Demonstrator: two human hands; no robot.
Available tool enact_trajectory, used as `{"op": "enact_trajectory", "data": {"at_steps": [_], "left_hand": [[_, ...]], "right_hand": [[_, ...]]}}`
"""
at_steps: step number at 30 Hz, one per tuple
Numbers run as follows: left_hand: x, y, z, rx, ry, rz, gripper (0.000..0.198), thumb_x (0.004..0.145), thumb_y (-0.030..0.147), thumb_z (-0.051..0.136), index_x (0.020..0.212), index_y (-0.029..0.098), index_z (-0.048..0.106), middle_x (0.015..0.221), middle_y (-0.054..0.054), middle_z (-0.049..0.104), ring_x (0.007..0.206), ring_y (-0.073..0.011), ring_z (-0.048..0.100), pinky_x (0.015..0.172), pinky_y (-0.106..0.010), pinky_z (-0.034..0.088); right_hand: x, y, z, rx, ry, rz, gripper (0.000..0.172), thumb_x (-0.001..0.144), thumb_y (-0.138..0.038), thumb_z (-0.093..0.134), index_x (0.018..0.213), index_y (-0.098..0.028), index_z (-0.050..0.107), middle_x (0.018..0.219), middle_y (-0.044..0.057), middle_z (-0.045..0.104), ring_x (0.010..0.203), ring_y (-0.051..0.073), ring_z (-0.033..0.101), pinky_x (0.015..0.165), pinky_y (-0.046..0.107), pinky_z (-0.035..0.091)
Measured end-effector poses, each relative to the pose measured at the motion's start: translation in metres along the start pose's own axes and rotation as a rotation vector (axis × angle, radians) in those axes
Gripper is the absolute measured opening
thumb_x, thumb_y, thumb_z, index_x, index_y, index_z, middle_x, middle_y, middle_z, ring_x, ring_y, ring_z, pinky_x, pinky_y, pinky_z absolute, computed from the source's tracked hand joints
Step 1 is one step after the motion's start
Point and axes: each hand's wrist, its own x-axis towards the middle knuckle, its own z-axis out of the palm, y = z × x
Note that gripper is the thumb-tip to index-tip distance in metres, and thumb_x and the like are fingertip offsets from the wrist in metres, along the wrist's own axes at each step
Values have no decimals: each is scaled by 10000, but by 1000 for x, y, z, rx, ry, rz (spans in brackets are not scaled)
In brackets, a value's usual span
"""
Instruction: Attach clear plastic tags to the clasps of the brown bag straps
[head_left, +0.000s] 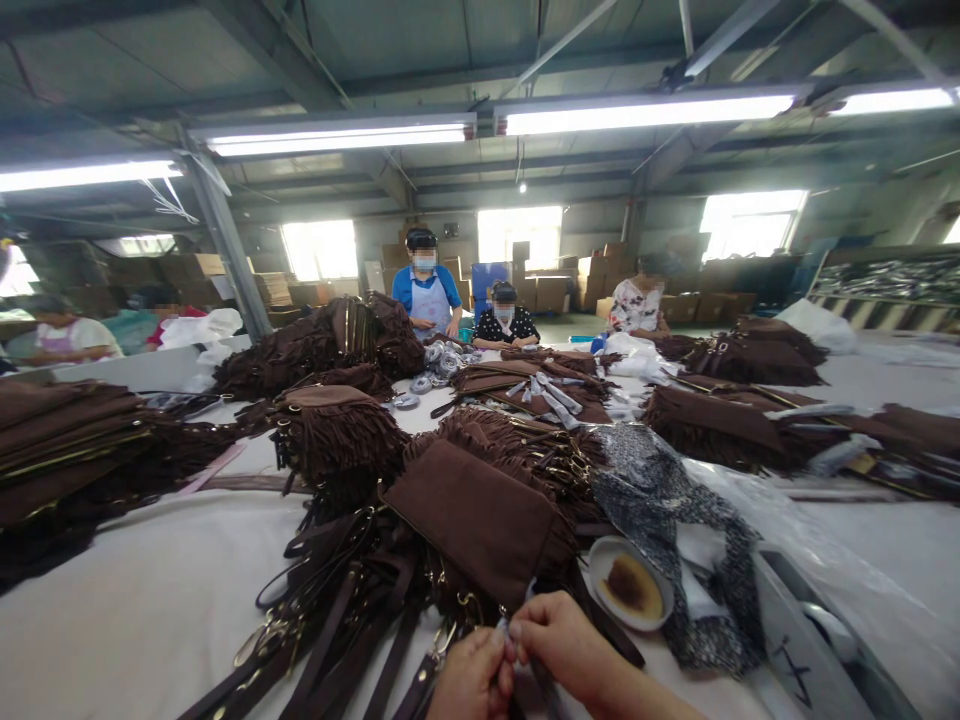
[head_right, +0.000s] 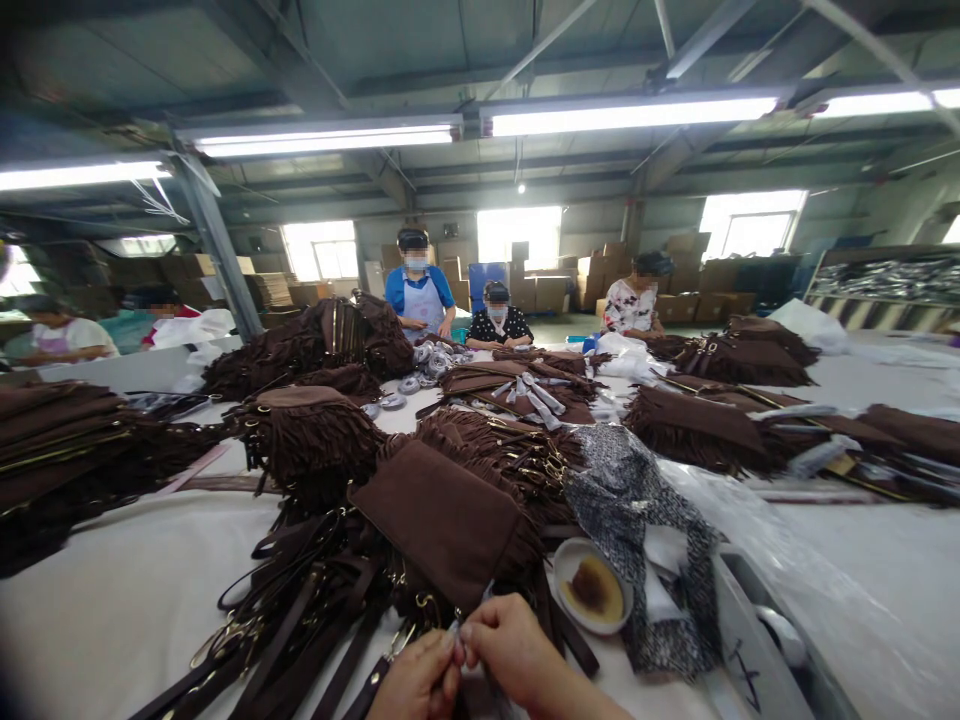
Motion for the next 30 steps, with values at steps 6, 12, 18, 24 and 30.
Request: {"op": "enact_trajectory", "data": {"at_steps": [6, 12, 18, 24, 30], "left_hand": [[-7, 9, 8, -349, -187, -155, 481, 567, 512, 818, 692, 168, 507, 419, 112, 313, 362, -17, 145, 382, -155, 58], [-1, 7, 12, -584, -316, -219, 381, 684, 342, 785, 645, 169, 448, 399, 128, 239, 355, -11, 87, 363, -121, 80], [5, -2, 7, -644, -350, -177, 411, 630, 366, 829, 653, 166, 470, 378, 131, 255, 345, -12, 91, 356, -136, 114], [5, -8, 5, -305, -87, -111, 487, 610, 564, 776, 650, 185, 472, 413, 107, 313, 356, -23, 194, 395, -171, 105], [10, -22, 3, 254, 143, 166, 634, 661, 818, 497, 644, 187, 554, 439, 26, 439, 415, -100, 341, 465, -245, 250]], "right_hand": [[0, 3, -1, 59, 0, -51, 219, 675, -248, 563, 513, -135, 657, 523, 12, 645, 493, 101, 493, 513, 239, 324], [6, 16, 0, 10, 43, -100, 229, 720, -274, 574, 580, -131, 687, 501, -3, 621, 482, 106, 499, 515, 232, 365], [6, 20, -2, -28, 22, -142, 224, 747, -262, 542, 608, -146, 673, 577, 5, 653, 571, 132, 553, 561, 235, 398], [6, 19, 8, -142, 45, -82, 254, 760, -274, 485, 574, -181, 631, 540, 8, 644, 571, 158, 577, 566, 251, 406], [10, 25, 10, -275, 179, -9, 266, 701, -303, 574, 471, -171, 589, 467, -3, 560, 528, 140, 500, 531, 264, 332]]}}
